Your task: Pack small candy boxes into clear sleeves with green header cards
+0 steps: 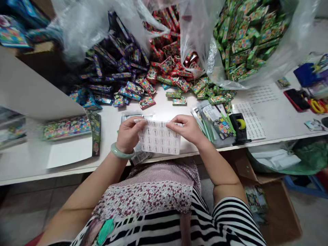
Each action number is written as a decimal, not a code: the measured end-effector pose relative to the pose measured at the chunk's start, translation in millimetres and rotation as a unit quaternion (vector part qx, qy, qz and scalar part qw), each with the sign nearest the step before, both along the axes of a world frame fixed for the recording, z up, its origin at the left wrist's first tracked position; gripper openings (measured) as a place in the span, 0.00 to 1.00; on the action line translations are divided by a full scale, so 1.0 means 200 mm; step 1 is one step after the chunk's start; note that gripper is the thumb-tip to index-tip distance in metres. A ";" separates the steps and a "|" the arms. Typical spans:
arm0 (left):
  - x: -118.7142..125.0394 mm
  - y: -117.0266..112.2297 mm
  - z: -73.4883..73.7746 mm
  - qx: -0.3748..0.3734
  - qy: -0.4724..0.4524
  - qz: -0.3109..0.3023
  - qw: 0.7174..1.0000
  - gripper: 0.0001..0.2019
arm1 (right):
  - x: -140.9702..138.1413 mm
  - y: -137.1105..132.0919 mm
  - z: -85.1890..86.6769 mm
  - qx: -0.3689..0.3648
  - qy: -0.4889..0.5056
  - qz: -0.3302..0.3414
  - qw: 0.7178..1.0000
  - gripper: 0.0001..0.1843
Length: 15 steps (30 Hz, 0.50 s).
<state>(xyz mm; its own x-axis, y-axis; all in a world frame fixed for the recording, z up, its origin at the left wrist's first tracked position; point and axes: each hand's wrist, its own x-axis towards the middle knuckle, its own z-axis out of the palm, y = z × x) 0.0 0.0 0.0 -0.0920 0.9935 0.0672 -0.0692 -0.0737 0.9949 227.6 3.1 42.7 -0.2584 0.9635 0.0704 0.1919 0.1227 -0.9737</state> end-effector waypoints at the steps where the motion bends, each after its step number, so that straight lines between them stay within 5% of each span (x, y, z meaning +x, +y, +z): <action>1: 0.00 0.00 0.01 0.006 0.001 -0.007 1.000 0.13 | 0.01 0.00 0.00 -0.005 -0.003 0.004 1.000 0.13; 10: 0.01 -0.02 0.08 0.104 0.034 -0.102 0.989 0.04 | 0.00 0.02 0.06 0.029 -0.098 0.076 0.992 0.09; 15: 0.00 -0.03 0.07 0.084 0.053 -0.095 0.990 0.06 | -0.01 0.00 0.07 0.030 -0.117 0.088 0.989 0.11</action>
<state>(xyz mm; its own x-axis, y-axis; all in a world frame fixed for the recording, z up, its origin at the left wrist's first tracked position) 0.6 -6.9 14.1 0.1126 0.9662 0.2319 0.0061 -0.2341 0.9722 225.0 3.7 56.1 -0.4377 0.8980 0.0451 0.3818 0.2310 -0.8949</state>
